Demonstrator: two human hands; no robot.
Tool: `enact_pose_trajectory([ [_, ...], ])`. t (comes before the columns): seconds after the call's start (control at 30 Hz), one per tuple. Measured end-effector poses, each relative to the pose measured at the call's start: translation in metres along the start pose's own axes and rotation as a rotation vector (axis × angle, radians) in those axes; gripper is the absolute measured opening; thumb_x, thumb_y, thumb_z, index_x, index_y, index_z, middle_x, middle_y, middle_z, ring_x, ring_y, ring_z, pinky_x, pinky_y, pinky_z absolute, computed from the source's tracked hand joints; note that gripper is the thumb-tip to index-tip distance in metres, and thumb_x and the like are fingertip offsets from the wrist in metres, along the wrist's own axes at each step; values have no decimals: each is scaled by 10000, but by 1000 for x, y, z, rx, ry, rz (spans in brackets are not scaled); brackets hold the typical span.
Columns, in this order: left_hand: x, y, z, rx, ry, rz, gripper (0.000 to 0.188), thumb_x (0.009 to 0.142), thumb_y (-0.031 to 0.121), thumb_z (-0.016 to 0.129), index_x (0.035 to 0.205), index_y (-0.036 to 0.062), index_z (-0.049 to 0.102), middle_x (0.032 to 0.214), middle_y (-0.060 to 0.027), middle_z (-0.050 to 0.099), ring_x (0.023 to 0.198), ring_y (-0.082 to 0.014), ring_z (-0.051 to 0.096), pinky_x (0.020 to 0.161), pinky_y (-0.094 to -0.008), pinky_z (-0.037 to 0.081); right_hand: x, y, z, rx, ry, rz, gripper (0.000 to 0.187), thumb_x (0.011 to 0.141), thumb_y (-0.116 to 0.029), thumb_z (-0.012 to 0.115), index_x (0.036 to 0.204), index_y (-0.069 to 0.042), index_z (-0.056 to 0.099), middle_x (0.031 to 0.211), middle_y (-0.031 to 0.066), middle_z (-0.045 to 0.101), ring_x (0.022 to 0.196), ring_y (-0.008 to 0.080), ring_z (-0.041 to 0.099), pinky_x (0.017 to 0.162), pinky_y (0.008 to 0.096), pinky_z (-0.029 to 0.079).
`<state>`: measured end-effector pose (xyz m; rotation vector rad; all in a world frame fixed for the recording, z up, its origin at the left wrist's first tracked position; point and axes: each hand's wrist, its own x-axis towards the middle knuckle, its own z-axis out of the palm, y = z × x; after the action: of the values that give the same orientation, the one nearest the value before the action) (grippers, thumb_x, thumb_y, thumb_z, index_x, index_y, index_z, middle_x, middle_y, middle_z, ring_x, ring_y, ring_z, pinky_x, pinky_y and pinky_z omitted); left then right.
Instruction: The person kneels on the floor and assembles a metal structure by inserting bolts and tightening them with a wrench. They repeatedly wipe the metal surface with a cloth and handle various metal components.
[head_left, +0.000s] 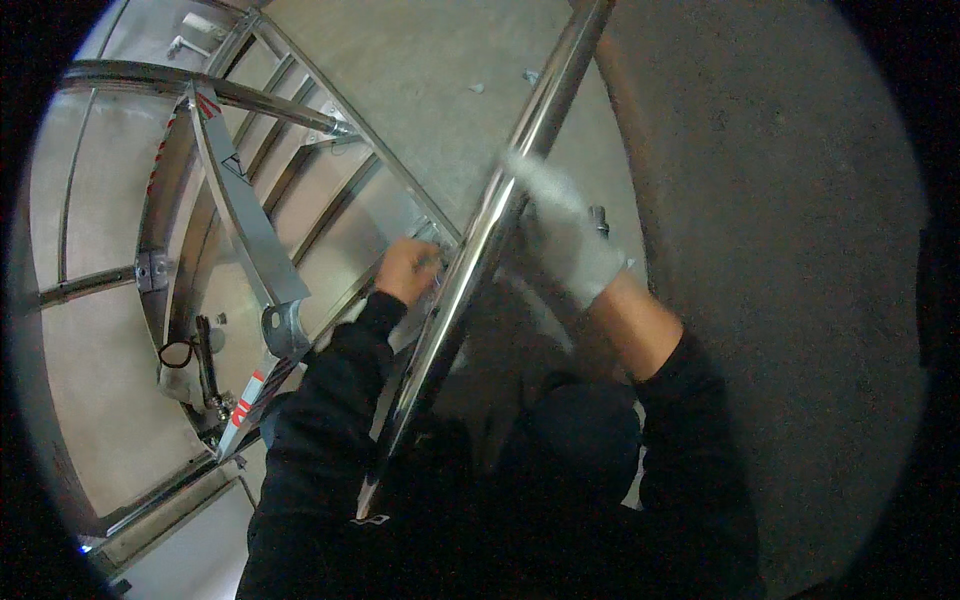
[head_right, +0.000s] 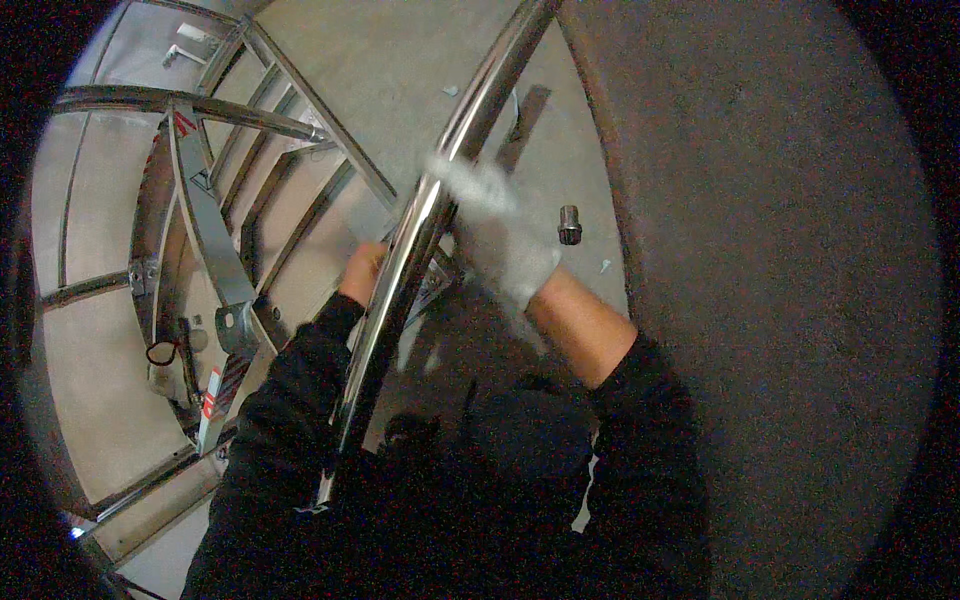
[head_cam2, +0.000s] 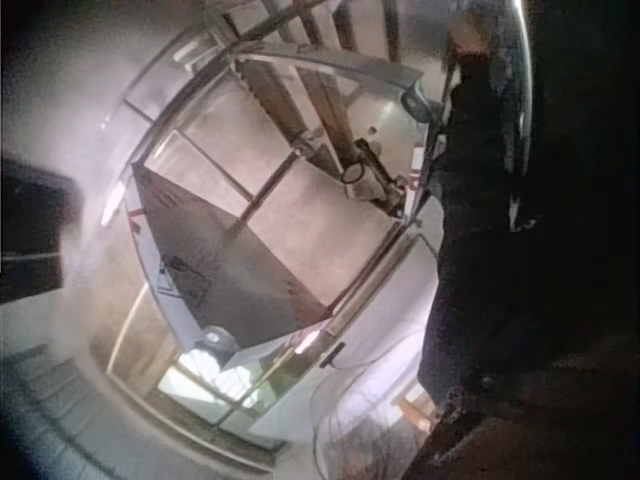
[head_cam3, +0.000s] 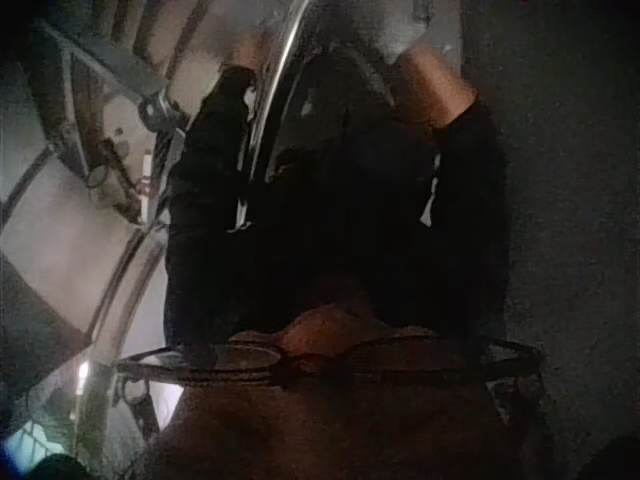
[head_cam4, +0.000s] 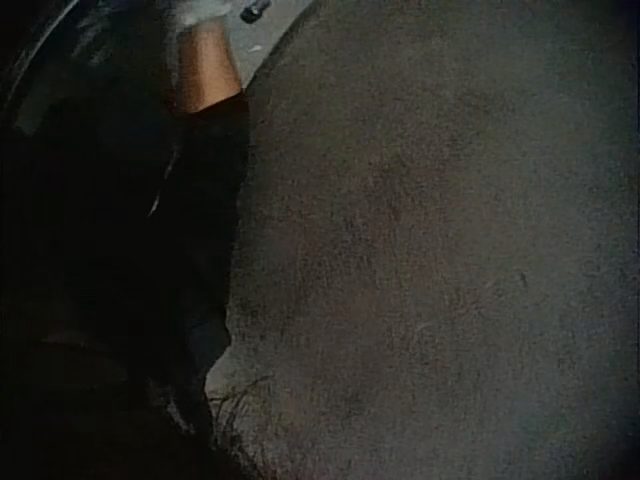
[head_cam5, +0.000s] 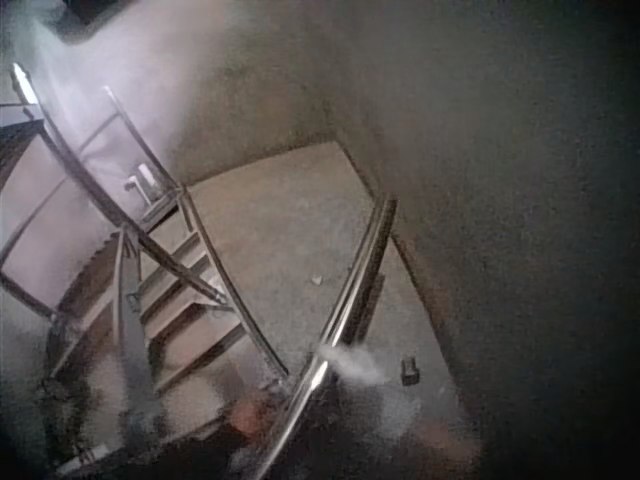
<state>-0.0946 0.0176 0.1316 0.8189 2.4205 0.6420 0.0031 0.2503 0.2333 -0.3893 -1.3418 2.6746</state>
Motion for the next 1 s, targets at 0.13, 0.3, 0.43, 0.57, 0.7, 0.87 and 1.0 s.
enact_pose_trajectory([
  [0.13, -40, -9, 43, 179, 84, 19, 385, 625, 167, 743, 990, 109, 635, 1193, -122, 488, 1065, -340, 465, 868, -403, 430, 13, -80, 39, -24, 132, -169, 317, 797, -319, 619, 882, -23, 544, 726, 85, 584, 666, 191, 615, 613, 344, 537],
  [0.3, -44, -7, 58, 270, 159, 159, 403, 583, 154, 774, 962, 102, 648, 1219, -128, 465, 1095, -340, 444, 885, -403, 425, 14, -130, 66, -578, 97, -437, 404, 785, -336, 648, 997, -10, 536, 961, 114, 590, 749, 182, 625, 699, 330, 539],
  [0.43, -45, -6, 55, 250, 127, 97, 393, 578, 140, 775, 948, 91, 650, 1226, -124, 458, 1094, -338, 446, 881, -398, 431, -23, -178, 109, -434, 60, -519, 277, 750, -183, 698, 877, -19, 515, 693, 31, 551, 586, 104, 539, 529, 245, 469],
  [0.57, -46, -9, 61, 217, 156, 111, 359, 616, 144, 744, 955, 85, 641, 1215, -112, 474, 1082, -330, 466, 863, -394, 445, -29, -192, 113, -481, 73, -676, 276, 752, -192, 681, 901, -14, 533, 701, 26, 546, 583, 105, 527, 532, 248, 452],
  [0.7, -50, -2, 72, 72, 182, -72, 294, 662, 143, 691, 943, 77, 637, 1179, -101, 506, 1041, -331, 498, 837, -401, 459, -36, -194, 122, -484, 136, -732, 277, 764, -223, 663, 910, -21, 542, 725, 10, 537, 612, 94, 512, 547, 242, 430],
  [0.87, -51, -28, 96, -361, 242, -283, 248, 738, 149, 619, 973, 71, 595, 1097, -109, 542, 927, -316, 550, 770, -398, 476, -23, -199, 119, -416, 160, -692, 275, 772, -237, 653, 903, -23, 542, 694, 23, 539, 576, 111, 516, 524, 255, 432],
  [1.0, -64, -17, 90, 32, 425, 141, 146, 826, 165, 551, 926, 61, 570, 1047, -131, 558, 905, -326, 556, 710, -417, 483, -20, -201, 115, -494, 249, -688, 271, 769, -242, 653, 891, -26, 544, 665, 44, 544, 547, 140, 528, 499, 275, 439],
])
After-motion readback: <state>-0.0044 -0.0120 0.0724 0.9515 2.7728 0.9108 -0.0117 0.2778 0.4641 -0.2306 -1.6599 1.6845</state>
